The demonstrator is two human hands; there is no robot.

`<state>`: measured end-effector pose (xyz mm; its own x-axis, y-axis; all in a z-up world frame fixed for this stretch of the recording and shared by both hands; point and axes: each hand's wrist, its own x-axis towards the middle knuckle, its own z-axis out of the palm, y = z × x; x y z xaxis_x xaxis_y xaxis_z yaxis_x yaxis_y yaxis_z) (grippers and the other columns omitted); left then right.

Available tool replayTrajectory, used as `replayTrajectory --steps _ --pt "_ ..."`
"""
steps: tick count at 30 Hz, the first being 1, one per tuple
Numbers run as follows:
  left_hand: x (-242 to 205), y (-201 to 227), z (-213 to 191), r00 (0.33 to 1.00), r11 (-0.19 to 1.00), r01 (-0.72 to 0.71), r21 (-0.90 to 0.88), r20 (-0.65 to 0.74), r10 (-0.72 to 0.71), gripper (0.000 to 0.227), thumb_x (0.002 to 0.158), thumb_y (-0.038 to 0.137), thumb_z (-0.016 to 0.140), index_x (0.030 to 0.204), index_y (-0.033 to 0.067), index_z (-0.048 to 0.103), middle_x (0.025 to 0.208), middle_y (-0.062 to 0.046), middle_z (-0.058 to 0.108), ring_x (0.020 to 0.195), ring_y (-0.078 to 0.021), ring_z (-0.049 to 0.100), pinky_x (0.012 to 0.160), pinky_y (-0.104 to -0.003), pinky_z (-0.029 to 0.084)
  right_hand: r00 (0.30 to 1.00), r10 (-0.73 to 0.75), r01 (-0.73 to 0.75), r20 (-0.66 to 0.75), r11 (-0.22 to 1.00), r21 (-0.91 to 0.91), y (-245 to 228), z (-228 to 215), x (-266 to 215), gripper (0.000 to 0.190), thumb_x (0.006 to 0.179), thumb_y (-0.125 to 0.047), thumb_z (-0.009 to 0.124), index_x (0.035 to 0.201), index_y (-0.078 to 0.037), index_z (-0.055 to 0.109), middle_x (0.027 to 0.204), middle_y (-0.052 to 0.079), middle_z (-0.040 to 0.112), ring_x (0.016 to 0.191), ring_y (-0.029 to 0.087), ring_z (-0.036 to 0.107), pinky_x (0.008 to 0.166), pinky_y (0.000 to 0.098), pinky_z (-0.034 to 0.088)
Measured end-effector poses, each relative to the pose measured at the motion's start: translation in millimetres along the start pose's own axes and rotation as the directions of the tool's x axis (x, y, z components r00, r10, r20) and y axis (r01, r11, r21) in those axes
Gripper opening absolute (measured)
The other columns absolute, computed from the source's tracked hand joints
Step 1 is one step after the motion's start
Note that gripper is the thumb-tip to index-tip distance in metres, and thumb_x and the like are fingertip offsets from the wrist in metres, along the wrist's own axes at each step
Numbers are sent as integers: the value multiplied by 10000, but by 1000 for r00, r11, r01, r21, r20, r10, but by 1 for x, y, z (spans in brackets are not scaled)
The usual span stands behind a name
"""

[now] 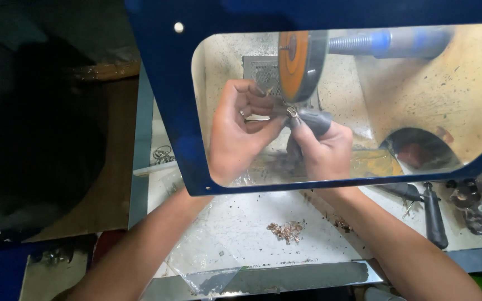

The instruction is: The person uses a rotary polishing machine to smooth small metal parts. They hold each part with pliers and press it against the spinning wheel, then place the finished pieces on the workbench.

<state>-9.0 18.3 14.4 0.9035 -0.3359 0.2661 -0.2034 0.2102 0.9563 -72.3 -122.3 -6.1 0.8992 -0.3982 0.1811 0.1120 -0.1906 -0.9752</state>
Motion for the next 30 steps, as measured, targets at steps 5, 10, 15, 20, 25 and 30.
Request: replayTrajectory --steps 5,10,15,20,25,30 --pt "23 -34 -2 1000 1000 21 -5 6 -21 466 876 131 787 1187 121 439 1011 -106 605 977 -194 642 835 -420 677 983 174 -150 -51 939 308 4 15 26 401 934 -78 645 543 -49 560 423 50 423 384 105 395 364 265 310" --pt "23 -37 -3 1000 1000 23 -15 -11 -23 453 879 116 777 1179 132 439 1012 -102 604 989 -203 663 825 -404 684 971 238 -197 -35 869 454 11 18 30 439 944 -58 628 525 -52 499 424 56 366 377 94 344 345 263 275" --pt "18 -28 -2 999 998 -28 50 -27 30 422 899 107 773 1156 133 438 1018 -111 611 1015 -232 692 838 -430 682 979 187 -201 80 828 523 2 17 27 488 1002 -138 674 551 -75 500 445 27 382 399 78 334 369 244 289" --pt "9 -15 6 999 997 -37 67 -18 38 424 884 49 752 1141 142 428 1013 -116 624 1025 -266 714 831 -428 698 981 174 -192 84 842 505 0 6 21 432 985 -96 666 576 -71 531 431 22 395 376 86 347 372 258 312" --pt "9 -19 7 999 998 -32 46 -13 32 418 899 61 744 1131 152 407 1022 -109 624 1036 -246 705 850 -405 699 984 166 -179 73 839 514 7 6 21 419 986 -82 662 587 -73 536 450 30 398 397 96 355 388 263 336" --pt "7 -15 6 999 998 -50 47 -13 51 429 884 56 754 1109 163 404 984 -88 615 1007 -228 703 828 -419 708 988 142 -151 57 850 504 6 6 19 417 973 -84 692 584 -41 547 428 63 405 376 110 346 369 279 349"
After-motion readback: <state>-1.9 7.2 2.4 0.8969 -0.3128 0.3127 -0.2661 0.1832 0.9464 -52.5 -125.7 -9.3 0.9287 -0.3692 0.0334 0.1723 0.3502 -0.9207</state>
